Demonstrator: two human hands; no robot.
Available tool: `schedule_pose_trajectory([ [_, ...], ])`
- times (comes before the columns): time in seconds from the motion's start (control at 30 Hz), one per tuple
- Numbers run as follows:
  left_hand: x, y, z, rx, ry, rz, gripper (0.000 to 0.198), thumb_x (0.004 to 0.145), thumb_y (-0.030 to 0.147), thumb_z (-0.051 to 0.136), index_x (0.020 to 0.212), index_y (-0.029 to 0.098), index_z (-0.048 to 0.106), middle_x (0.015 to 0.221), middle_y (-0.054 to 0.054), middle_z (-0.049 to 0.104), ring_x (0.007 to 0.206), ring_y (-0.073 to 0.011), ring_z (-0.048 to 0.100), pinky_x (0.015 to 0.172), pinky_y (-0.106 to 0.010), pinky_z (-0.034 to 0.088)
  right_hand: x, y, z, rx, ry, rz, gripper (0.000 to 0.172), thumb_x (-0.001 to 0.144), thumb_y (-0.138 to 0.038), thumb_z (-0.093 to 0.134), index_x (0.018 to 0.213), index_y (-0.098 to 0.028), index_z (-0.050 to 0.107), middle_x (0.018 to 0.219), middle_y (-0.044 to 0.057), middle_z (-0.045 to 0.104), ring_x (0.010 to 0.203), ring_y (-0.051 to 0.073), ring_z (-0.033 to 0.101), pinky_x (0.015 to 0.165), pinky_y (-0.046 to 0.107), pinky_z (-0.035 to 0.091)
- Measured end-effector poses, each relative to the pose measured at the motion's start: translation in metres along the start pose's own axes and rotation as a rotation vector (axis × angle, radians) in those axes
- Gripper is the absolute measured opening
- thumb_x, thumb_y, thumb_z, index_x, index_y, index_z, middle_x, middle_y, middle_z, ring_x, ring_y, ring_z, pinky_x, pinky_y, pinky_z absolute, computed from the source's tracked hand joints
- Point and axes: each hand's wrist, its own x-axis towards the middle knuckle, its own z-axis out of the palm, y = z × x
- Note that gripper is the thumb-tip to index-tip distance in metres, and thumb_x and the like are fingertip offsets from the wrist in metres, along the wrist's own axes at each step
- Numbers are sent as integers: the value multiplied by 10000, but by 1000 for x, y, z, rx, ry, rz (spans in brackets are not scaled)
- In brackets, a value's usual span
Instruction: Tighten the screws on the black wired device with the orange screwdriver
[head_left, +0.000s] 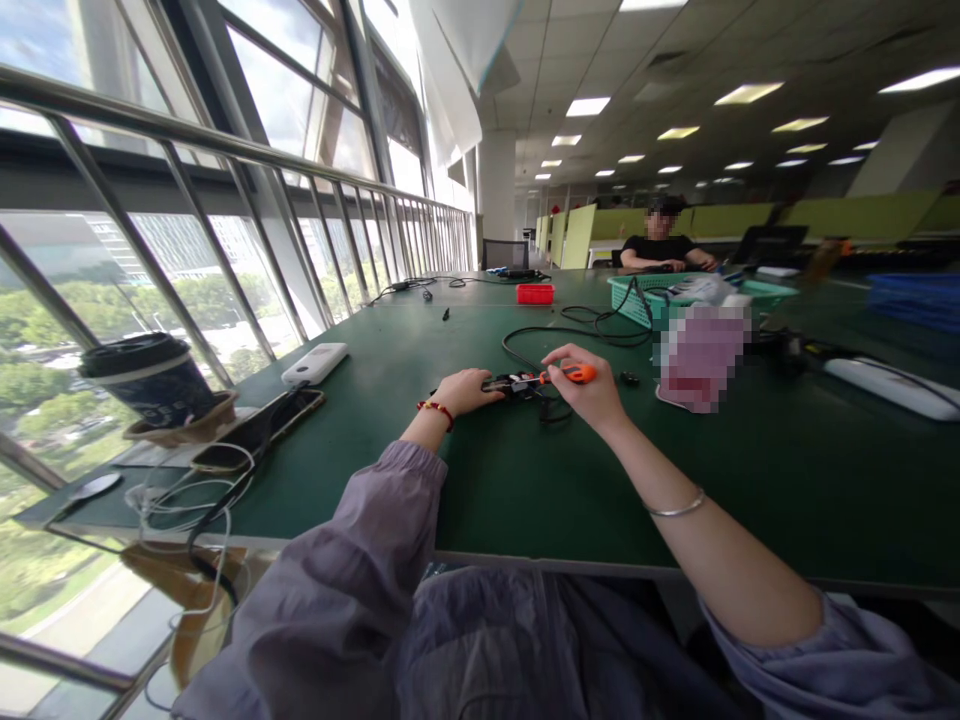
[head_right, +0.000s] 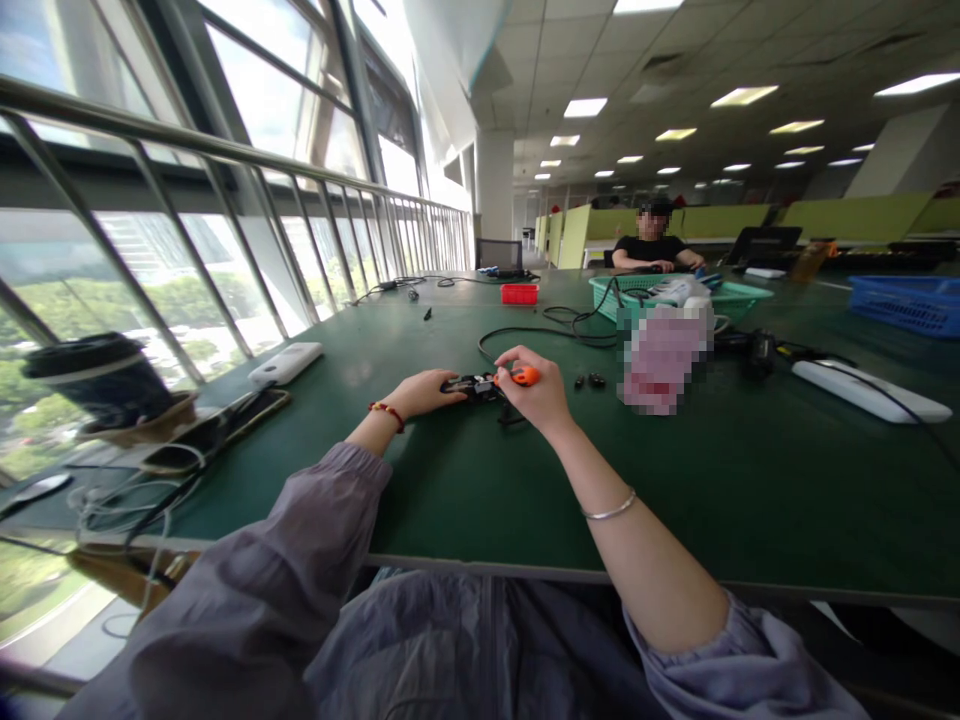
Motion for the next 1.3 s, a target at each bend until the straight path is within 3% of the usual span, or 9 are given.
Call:
schedule_pose_trajectory([
  [0.1, -4, -11, -8, -28, -74, -87, 451, 813, 569, 474, 1030, 227, 672, 1028, -72, 682, 933, -252, 631, 717, -281, 469, -3, 2, 4, -13, -257, 9, 158, 760, -304, 547, 844, -218, 649, 657, -16, 616, 569, 127, 549, 546, 248, 415],
  [0.23, -11, -38, -16, -32, -63, -249, 481, 789, 599, 463, 936, 206, 697, 1000, -84, 688, 916, -254, 634, 709, -273, 468, -8, 4, 14, -30, -523, 29, 210, 754, -325, 577, 928, -258, 675, 839, 8, 672, 622, 128, 593, 543, 251, 457],
  [0.43, -31, -87, -26, 28, 62, -624, 467, 788, 554, 496, 982, 166, 671, 1095, -140, 648, 1032, -314, 598, 776, -342, 489, -10, 10, 17, -33, -512, 35, 211, 774, -356, 567, 913, -255, 689, 877, 21, 682, 633, 128, 606, 553, 265, 487],
  [0.63, -58, -127, -32, 69, 436, -969, 515, 752, 468, 582, 1103, 92, 597, 1187, -213, 551, 1007, -364, 590, 793, -441, 491, -8, 13, 12, -96, -570, 84, 235, 785, -368, 552, 940, -244, 678, 935, 27, 676, 676, 131, 616, 609, 290, 502],
  [0.73, -70, -137, -34, 88, 628, -972, 429, 785, 395, 563, 1105, 109, 574, 1184, -205, 530, 985, -354, 586, 782, -448, 484, -8, 10, 12, -139, -607, 107, 252, 791, -371, 547, 968, -239, 668, 976, 29, 667, 709, 134, 621, 647, 298, 503],
  [0.8, -75, -142, -33, 131, 694, -949, 370, 806, 317, 547, 1119, 120, 552, 1189, -200, 515, 1017, -350, 564, 813, -456, 464, -8, 8, 12, -152, -618, 110, 258, 794, -370, 544, 983, -240, 662, 998, 30, 661, 722, 136, 620, 662, 306, 503],
  [1.03, -68, -155, -14, 268, 646, -996, 377, 767, 116, 569, 1142, 115, 527, 1185, -183, 518, 1082, -324, 522, 871, -425, 432, -8, 8, 11, -179, -651, 126, 281, 795, -370, 545, 1023, -246, 651, 1036, 41, 642, 719, 135, 607, 667, 320, 502],
  [1.3, -67, -156, -11, 276, 693, -976, 386, 730, 105, 567, 1115, 122, 535, 1163, -177, 528, 1053, -325, 523, 847, -428, 425, -9, 9, 11, -172, -654, 142, 302, 793, -367, 551, 1051, -241, 646, 1025, 47, 644, 707, 138, 605, 668, 327, 507],
])
